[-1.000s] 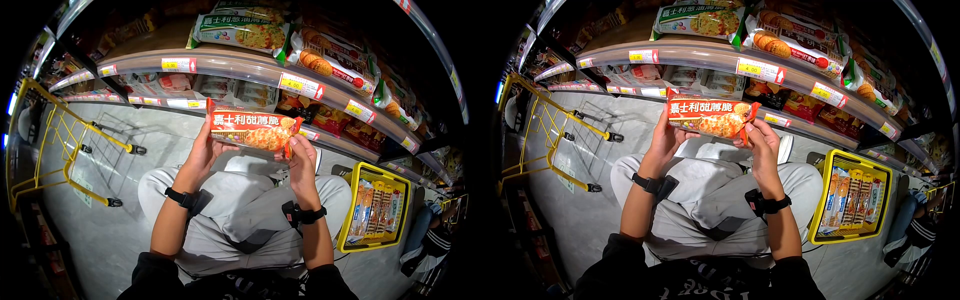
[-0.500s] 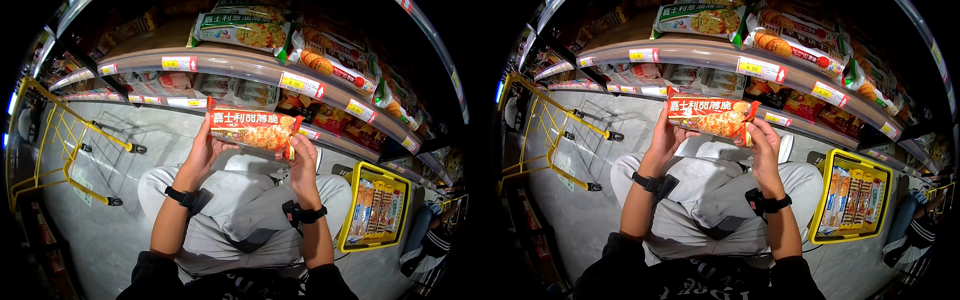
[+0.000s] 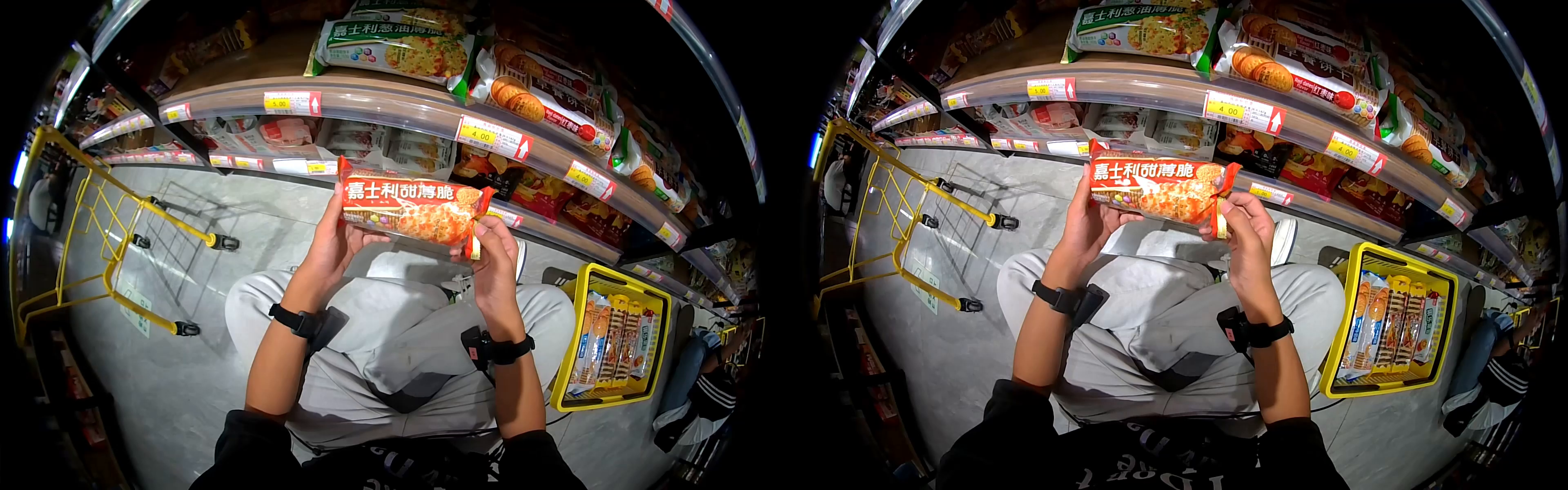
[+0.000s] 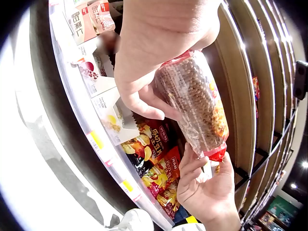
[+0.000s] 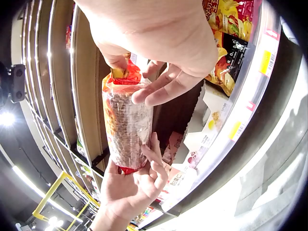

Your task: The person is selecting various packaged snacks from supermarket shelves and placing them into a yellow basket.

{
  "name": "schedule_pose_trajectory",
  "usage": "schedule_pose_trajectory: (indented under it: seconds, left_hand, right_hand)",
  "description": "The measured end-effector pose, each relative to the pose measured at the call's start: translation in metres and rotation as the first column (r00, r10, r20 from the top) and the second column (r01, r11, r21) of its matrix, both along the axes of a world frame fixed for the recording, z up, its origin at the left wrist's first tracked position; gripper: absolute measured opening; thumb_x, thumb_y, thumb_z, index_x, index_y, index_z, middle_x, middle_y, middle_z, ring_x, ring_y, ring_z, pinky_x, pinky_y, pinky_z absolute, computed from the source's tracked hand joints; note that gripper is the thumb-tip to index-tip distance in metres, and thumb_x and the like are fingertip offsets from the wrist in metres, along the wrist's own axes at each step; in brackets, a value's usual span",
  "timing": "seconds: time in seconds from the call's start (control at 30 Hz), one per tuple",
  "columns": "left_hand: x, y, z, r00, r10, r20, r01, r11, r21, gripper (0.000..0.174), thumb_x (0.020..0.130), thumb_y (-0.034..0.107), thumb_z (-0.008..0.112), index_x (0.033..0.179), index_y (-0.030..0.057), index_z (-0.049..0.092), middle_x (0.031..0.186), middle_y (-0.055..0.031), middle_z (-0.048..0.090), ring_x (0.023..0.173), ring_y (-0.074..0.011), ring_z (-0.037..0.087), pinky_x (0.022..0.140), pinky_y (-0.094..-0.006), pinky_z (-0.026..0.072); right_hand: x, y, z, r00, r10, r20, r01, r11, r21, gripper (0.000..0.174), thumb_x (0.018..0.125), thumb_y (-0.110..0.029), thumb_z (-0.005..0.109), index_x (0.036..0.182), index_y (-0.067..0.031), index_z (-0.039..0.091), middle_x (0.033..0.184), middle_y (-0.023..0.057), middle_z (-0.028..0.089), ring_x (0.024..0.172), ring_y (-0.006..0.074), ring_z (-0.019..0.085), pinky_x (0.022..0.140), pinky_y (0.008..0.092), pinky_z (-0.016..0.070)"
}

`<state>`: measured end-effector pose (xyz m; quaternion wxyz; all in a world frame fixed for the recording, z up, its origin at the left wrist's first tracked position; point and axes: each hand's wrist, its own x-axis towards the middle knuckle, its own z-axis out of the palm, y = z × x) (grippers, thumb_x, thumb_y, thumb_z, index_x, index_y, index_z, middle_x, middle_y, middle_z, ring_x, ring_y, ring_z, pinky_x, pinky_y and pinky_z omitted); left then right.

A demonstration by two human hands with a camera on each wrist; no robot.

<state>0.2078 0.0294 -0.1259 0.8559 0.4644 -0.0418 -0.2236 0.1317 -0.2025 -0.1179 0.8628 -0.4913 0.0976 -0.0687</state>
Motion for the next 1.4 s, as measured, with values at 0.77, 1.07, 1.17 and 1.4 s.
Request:
schedule_pose_trajectory:
  seconds: [0.77,1.07,1.17,1.4]
  left_hand:
    - [-0.0002,-0.0012,0.0039,1.000,0.023,-0.021,-0.023,1.000,-0.001,0.069,0.102,0.063,0.033,0.139,0.0065,0.048,0.127,-0.0156,0.064,0.108,-0.0270,0.067,0.088,-0.0433,0.0568]
    - [-0.0007,-0.0012,0.0036,0.999,0.031,-0.025,-0.031,1.000,0.005,0.069,0.102,0.063,0.033,0.138,0.0056,0.048,0.125,-0.0160,0.064,0.106,-0.0270,0.067,0.087,-0.0427,0.0571]
    - [-0.0001,-0.0001,0.0018,0.999,0.022,-0.030,-0.022,1.000,0.003,0.069,0.102,0.063,0.033,0.138,0.0060,0.048,0.125,-0.0159,0.065,0.106,-0.0272,0.067,0.087,-0.0431,0.0568]
    - [-0.0011,-0.0006,0.0031,0.999,0.026,-0.030,-0.026,1.000,0.006,0.067,0.102,0.062,0.032,0.138,0.0072,0.048,0.125,-0.0153,0.065,0.106,-0.0272,0.067,0.087,-0.0434,0.0566]
  right_hand:
    - [0.0007,-0.0038,-0.0064,0.995,0.078,-0.060,-0.079,0.997,-0.017,0.012,0.094,-0.020,0.066,0.094,-0.0085,0.066,0.084,-0.0015,0.068,0.070,0.0058,0.061,0.066,0.0261,0.0513]
    - [0.0007,-0.0029,-0.0044,0.996,0.072,-0.055,-0.074,0.997,-0.030,0.012,0.094,-0.020,0.067,0.093,-0.0088,0.065,0.083,-0.0017,0.068,0.071,0.0053,0.061,0.065,0.0256,0.0505]
    - [0.0011,-0.0031,-0.0062,0.996,0.065,-0.061,-0.068,0.997,-0.040,0.012,0.094,-0.020,0.068,0.094,-0.0088,0.065,0.083,-0.0016,0.069,0.071,0.0053,0.061,0.065,0.0255,0.0504]
    - [0.0010,-0.0029,-0.0054,0.996,0.064,-0.065,-0.067,0.997,-0.044,0.012,0.095,-0.020,0.067,0.094,-0.0080,0.067,0.083,-0.0015,0.069,0.071,0.0052,0.061,0.066,0.0253,0.0497]
